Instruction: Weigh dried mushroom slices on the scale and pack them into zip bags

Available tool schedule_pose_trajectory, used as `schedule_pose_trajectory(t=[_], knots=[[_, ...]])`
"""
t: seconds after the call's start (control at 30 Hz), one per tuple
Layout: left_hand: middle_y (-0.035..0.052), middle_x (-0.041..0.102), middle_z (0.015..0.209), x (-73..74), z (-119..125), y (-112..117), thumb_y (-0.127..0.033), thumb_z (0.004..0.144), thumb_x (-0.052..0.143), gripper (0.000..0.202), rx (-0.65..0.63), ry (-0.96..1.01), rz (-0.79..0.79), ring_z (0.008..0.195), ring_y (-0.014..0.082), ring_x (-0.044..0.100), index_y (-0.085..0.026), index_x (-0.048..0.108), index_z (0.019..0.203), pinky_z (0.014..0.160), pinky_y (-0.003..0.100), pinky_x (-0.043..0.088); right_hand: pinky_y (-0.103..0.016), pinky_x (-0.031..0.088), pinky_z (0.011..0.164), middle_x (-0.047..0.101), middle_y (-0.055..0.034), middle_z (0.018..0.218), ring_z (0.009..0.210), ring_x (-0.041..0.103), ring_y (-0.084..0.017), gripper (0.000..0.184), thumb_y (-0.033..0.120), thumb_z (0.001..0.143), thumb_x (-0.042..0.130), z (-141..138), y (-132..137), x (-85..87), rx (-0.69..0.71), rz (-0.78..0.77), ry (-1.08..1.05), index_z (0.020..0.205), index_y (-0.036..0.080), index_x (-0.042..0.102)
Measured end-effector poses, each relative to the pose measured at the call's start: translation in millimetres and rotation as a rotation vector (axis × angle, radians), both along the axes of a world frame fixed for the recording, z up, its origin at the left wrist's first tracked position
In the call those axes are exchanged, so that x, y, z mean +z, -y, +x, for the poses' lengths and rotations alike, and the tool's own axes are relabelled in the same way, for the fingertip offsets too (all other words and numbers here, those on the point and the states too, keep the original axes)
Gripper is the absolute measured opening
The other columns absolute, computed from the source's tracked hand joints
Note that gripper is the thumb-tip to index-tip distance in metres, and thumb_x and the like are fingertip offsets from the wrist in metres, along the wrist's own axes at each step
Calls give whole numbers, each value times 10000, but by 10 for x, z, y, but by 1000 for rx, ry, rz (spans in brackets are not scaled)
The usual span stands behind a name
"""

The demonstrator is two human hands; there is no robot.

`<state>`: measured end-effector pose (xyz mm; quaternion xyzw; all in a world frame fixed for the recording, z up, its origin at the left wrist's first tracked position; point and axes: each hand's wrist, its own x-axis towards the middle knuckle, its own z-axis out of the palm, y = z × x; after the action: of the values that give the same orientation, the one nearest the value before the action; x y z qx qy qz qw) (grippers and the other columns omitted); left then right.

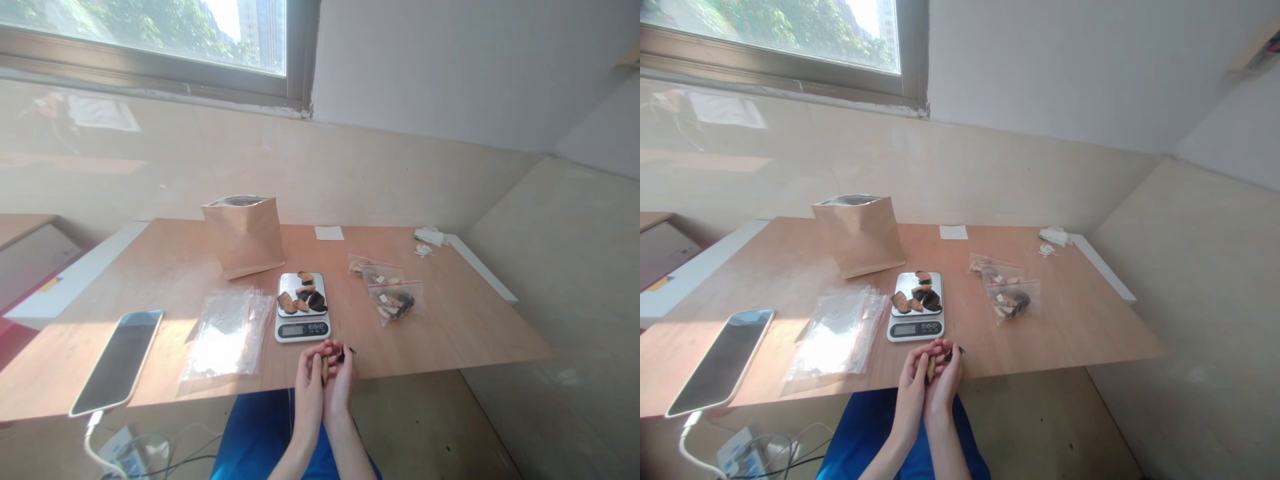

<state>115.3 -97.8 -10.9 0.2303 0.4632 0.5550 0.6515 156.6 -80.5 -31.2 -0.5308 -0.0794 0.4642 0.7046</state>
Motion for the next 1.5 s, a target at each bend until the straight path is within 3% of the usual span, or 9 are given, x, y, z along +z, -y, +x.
schedule_pose_trajectory(t=[0.13,0.3,0.47,0.57,0.73,0.97,1.1,1.27,1.5], knots=[[95,677,847,10,-125,-15,-418,618,694,393,64,118,-145,689,162,636,-133,597,872,586,248,493,-203,500,578,643,8,723,658,621,-108,199,374,724,546,-24,-18,96,-99,-24,-263,778,183,554],[116,682,904,115,-264,-23,-337,617,681,332,137,173,-237,683,166,641,-114,620,855,607,265,508,-227,488,634,582,7,728,647,562,-102,231,348,734,514,-12,-27,84,-108,-13,-140,837,166,613],[128,677,984,197,-364,-20,-288,676,619,272,186,230,-233,846,209,656,-113,641,883,788,328,514,-202,402,552,410,74,576,518,421,-81,354,357,769,508,113,-128,98,57,-50,233,1049,169,614],[127,678,996,208,-428,-22,-259,675,604,254,193,250,-235,910,225,648,-114,649,880,852,347,496,-219,412,550,492,59,627,544,471,-97,424,363,773,538,216,-406,186,179,35,419,1150,169,540],[131,681,979,198,-473,-8,-242,687,587,235,199,228,-283,928,237,646,-105,650,867,886,365,481,-258,474,677,640,-52,891,776,604,-149,259,235,773,551,176,-1085,430,359,168,744,1022,165,546],[135,684,951,172,-508,26,-289,696,600,250,195,204,-293,925,258,648,-101,649,853,918,406,464,-387,394,879,664,-74,926,968,568,-223,175,77,788,522,-74,-1534,675,746,15,1515,846,184,647],[141,670,1014,218,-544,26,-310,697,603,296,216,221,-258,1005,265,619,-102,644,903,965,404,433,-471,337,939,565,-125,1153,1102,473,-276,237,114,808,527,-93,-1261,758,710,82,1557,1018,176,618],[107,582,1221,285,-477,16,-417,764,539,406,359,165,-125,1194,245,491,-158,596,1073,1046,377,345,-339,382,966,530,-65,1085,1084,483,-176,244,166,884,424,-169,-359,718,718,353,1236,1079,225,558],[91,495,1334,225,-294,84,-470,796,474,466,251,123,-119,1275,224,399,-201,559,1166,1047,332,332,-249,490,724,577,-52,962,894,586,-159,192,151,845,458,-213,344,369,635,206,925,926,223,616]])
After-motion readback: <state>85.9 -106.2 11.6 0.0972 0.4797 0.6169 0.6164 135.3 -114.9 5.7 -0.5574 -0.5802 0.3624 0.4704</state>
